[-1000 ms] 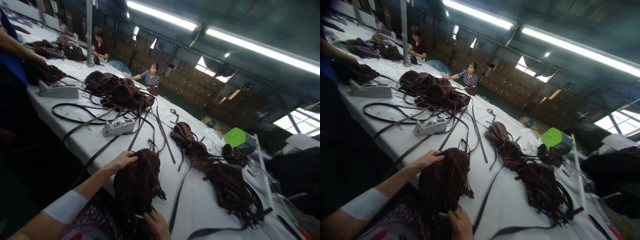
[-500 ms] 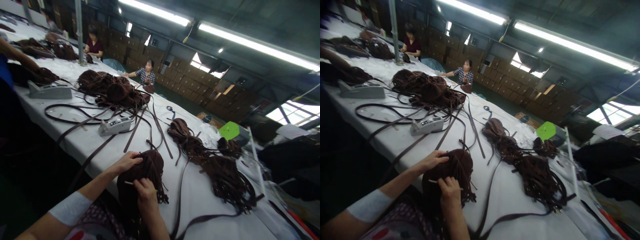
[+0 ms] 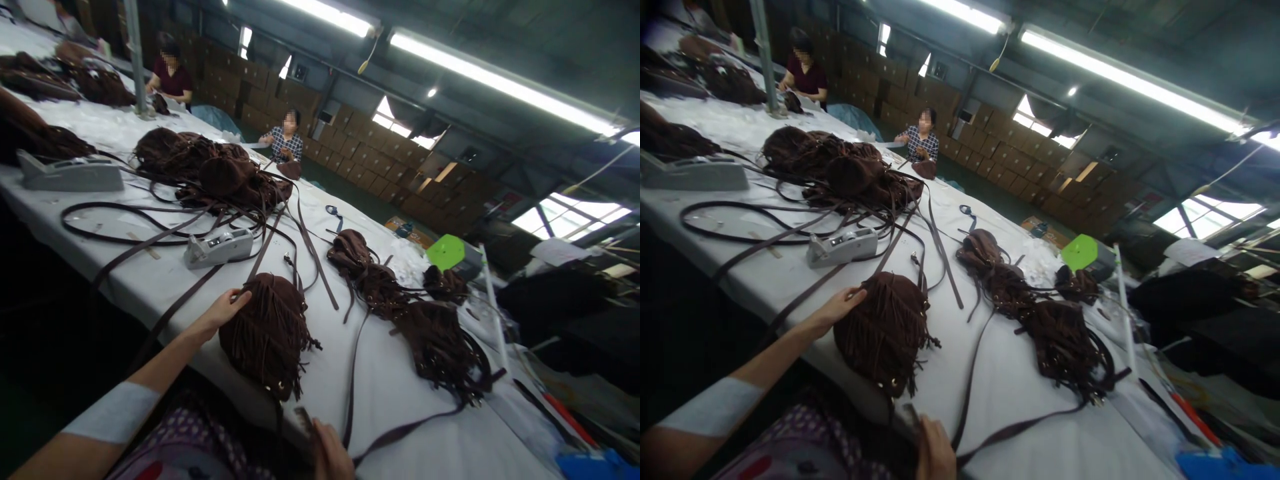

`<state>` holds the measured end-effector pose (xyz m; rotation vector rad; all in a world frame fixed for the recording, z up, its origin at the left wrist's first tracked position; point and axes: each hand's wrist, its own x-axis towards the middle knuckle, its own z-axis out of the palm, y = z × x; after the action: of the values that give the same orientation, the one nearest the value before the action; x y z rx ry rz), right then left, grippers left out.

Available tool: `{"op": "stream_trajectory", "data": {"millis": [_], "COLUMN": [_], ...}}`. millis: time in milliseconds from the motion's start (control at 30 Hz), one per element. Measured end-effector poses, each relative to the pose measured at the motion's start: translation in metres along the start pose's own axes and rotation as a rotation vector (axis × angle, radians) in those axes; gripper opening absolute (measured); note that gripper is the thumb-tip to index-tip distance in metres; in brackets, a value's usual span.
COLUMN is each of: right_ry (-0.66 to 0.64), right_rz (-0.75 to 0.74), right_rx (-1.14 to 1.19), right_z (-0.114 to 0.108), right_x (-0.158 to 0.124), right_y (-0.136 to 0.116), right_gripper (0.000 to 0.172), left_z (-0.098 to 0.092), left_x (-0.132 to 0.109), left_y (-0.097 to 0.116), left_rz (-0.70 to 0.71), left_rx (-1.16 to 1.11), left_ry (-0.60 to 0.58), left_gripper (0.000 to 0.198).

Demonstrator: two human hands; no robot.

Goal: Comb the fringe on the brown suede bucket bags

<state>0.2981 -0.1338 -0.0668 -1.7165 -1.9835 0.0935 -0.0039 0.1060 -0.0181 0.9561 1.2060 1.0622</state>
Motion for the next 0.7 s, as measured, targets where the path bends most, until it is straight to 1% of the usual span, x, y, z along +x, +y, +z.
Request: {"op": "stream_trajectory", "data": {"millis": [67, 100, 167, 200, 300, 367, 433, 500, 600, 700], "right_ry": [0.065, 0.072, 0.051, 0.027, -0.124, -0.246, -0.339, -0.401, -0.494, -0.606], "right_rz": [0.068, 0.067, 0.019, -0.01, -0.067, -0.098, -0.129, -0.144, -0.118, -0.066], "right_rx": [0.077, 0.112, 0.166, 0.168, -0.001, -0.119, -0.155, -0.154, -0.16, -0.178], "right_z": [-0.014, -0.02, -0.026, -0.026, -0.009, 0.008, 0.02, 0.022, 0.008, -0.01], "right_x": [0.026, 0.043, 0.081, 0.1, 0.146, 0.161, 0.161, 0.149, 0.117, 0.07], "right_y": [-0.006, -0.012, -0.029, -0.039, -0.067, -0.077, -0.079, -0.071, -0.051, -0.024], "right_gripper": [0.035, 0.034, 0.031, 0.03, 0.031, 0.032, 0.033, 0.032, 0.03, 0.024], "left_z": [0.0, 0.002, 0.006, 0.009, 0.016, 0.018, 0.018, 0.019, 0.02, 0.016], "left_x": [-0.009, -0.012, -0.016, -0.017, -0.016, -0.014, -0.013, -0.012, -0.008, -0.002], "left_y": [-0.01, -0.015, -0.025, -0.03, -0.041, -0.048, -0.054, -0.06, -0.065, -0.062], "left_rz": [-0.017, -0.016, 0.001, 0.01, 0.011, -0.005, -0.024, -0.039, -0.048, -0.048], "left_rx": [0.061, 0.087, 0.121, 0.127, 0.108, 0.082, 0.06, 0.046, 0.055, 0.103], "left_ry": [0.068, 0.092, 0.112, 0.112, 0.105, 0.118, 0.146, 0.174, 0.211, 0.248], "left_gripper": [0.073, 0.071, 0.061, 0.056, 0.053, 0.053, 0.053, 0.051, 0.048, 0.046]}}
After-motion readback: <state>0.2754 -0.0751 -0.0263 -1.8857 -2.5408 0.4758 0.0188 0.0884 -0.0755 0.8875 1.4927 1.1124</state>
